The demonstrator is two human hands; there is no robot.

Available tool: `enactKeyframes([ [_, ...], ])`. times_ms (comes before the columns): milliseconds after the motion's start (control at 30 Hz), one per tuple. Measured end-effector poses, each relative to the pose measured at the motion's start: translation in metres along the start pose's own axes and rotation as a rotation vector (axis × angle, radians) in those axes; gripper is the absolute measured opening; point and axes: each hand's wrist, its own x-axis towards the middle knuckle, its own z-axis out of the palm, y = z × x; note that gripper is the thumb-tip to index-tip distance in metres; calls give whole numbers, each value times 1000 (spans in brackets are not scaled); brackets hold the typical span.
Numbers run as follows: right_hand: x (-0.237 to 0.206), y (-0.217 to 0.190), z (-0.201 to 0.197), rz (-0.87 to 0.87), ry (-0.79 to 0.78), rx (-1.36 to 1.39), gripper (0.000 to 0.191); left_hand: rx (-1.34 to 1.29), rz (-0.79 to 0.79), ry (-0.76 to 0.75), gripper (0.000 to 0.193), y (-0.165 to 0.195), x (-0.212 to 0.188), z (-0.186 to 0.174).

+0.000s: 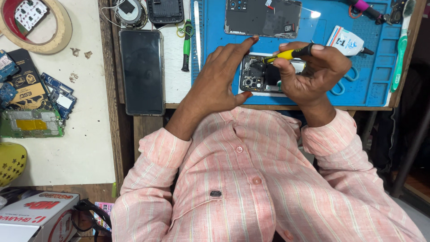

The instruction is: The person removes a protective film from the back of a smartphone, then uses a yellow-handled screwdriver to loosen and remove screws from the phone's internal frame. The phone remains open on the workbench throughout the clip.

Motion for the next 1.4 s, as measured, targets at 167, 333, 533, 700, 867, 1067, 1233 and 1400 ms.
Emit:
enactKeyframes([
  [167, 0, 4, 6, -44, -9, -21, 59, -26, 1, -18, 115, -5, 0, 1],
  [333, 0, 8, 6, -27, -9, -28, 58, -40, -11, -15, 116, -8, 0, 4],
  [533, 0, 10, 7, -31, -5, -27, 60, -55, -20, -12, 115, -11, 0, 5],
  [700, 1, 12, 8, -30, 1, -29, 61, -49, -10, -7, 115, -11, 1, 6],
  [867, 0, 13, 11, -12, 4, -5, 60, -40, -4, -13, 115, -10, 0, 4],
  [1067, 5, 9, 14, -32, -3, -4, 59, -39, 4, -9, 114, -8, 0, 3],
  [1233, 27, 0, 11, -107, -140, -1, 54, -28, -2, -10, 114, -8, 0, 2],
  [1400, 45, -5, 9, -156, -82, -175, 65, -48, -14, -25, 115, -8, 0, 2],
])
